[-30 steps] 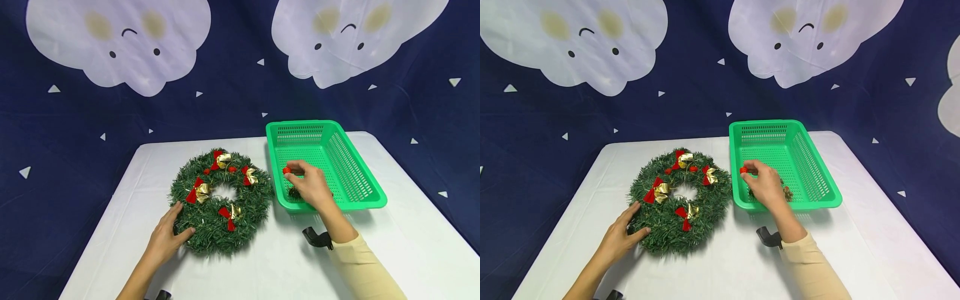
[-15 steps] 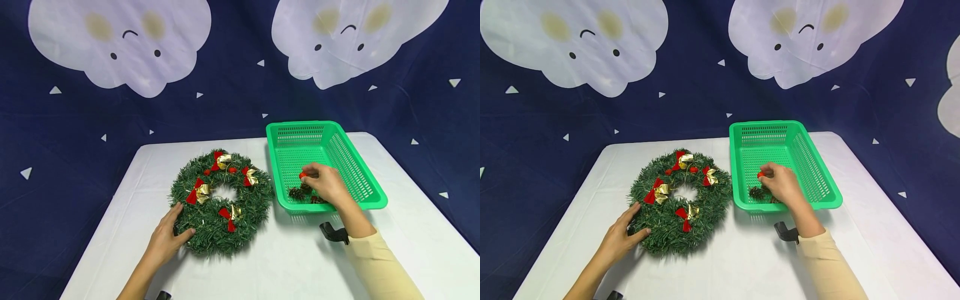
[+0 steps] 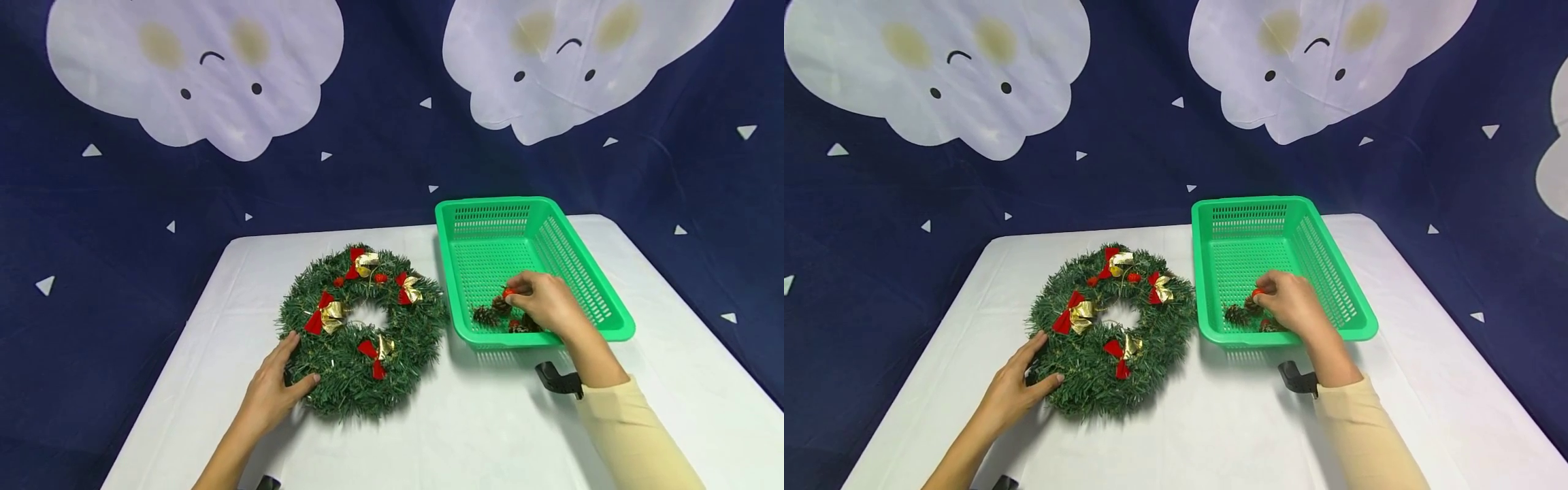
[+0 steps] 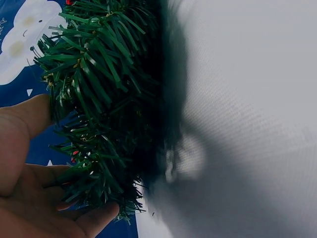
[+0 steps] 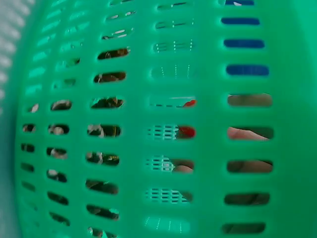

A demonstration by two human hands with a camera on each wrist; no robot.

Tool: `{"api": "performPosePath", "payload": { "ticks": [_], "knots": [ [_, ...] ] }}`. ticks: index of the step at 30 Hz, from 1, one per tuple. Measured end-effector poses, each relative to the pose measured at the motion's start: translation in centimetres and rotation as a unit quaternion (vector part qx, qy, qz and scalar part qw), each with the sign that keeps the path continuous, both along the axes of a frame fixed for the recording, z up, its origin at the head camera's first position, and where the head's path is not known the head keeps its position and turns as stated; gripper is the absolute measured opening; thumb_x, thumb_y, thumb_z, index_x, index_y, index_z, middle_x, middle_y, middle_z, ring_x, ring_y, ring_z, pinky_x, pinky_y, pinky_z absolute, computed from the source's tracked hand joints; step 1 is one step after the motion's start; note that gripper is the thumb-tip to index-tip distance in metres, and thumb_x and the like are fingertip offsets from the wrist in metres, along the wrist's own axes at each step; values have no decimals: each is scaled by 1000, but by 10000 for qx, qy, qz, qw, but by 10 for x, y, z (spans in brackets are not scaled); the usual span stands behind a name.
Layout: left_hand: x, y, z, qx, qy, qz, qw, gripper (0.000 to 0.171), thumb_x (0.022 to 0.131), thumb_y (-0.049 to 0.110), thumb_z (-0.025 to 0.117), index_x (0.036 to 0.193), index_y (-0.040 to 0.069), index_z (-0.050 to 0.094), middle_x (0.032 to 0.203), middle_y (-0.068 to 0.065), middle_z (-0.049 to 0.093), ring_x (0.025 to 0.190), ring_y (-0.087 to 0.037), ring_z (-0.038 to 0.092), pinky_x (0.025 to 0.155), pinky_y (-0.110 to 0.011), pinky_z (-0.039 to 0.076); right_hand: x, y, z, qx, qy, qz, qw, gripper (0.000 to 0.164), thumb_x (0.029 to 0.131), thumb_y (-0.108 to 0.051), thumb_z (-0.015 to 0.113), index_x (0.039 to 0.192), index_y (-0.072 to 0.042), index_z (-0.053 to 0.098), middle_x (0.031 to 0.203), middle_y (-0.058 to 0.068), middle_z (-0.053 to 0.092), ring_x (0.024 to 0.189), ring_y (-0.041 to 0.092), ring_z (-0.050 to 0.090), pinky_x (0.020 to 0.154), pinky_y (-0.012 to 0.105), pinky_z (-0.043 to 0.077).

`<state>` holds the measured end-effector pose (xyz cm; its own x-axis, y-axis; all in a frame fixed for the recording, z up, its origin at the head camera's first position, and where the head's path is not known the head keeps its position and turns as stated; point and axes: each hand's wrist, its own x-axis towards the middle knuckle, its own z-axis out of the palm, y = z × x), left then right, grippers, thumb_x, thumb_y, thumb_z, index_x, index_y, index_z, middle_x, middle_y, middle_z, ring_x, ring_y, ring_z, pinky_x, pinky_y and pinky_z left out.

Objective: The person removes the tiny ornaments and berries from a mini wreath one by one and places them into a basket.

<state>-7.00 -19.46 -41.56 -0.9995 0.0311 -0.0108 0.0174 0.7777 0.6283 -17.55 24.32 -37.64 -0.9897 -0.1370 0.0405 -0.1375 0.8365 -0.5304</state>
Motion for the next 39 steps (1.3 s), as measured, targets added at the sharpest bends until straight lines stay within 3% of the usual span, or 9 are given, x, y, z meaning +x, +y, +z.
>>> {"api": "performPosePath", "payload": {
  "ticks": [7,17,39],
  "knots": [
    [0,0,0,0,2,-14,10000,80,85,34,68,148,6,27,157,-15,22,141,-43,23,107,-67,24,0,10,-2,218,169,109,9996,29,85,-19,67,109,-2,67,98,16,73,92,34,66,77,47,50],
    [1,-1,-2,47,-20,8,10000,81,85,36,68,148,7,28,157,-14,22,141,-43,23,107,-67,24,0,16,-6,361,24,121,9993,29,85,-20,67,108,-2,67,96,15,73,91,35,66,80,50,48],
    [0,-1,-3,-2,85,5,10000,81,84,36,68,148,6,28,157,-15,22,140,-44,24,107,-67,24,6,6,9,-26,317,-87,9995,35,88,-30,65,114,-7,65,106,15,72,96,34,66,78,47,52]
  ]
}}
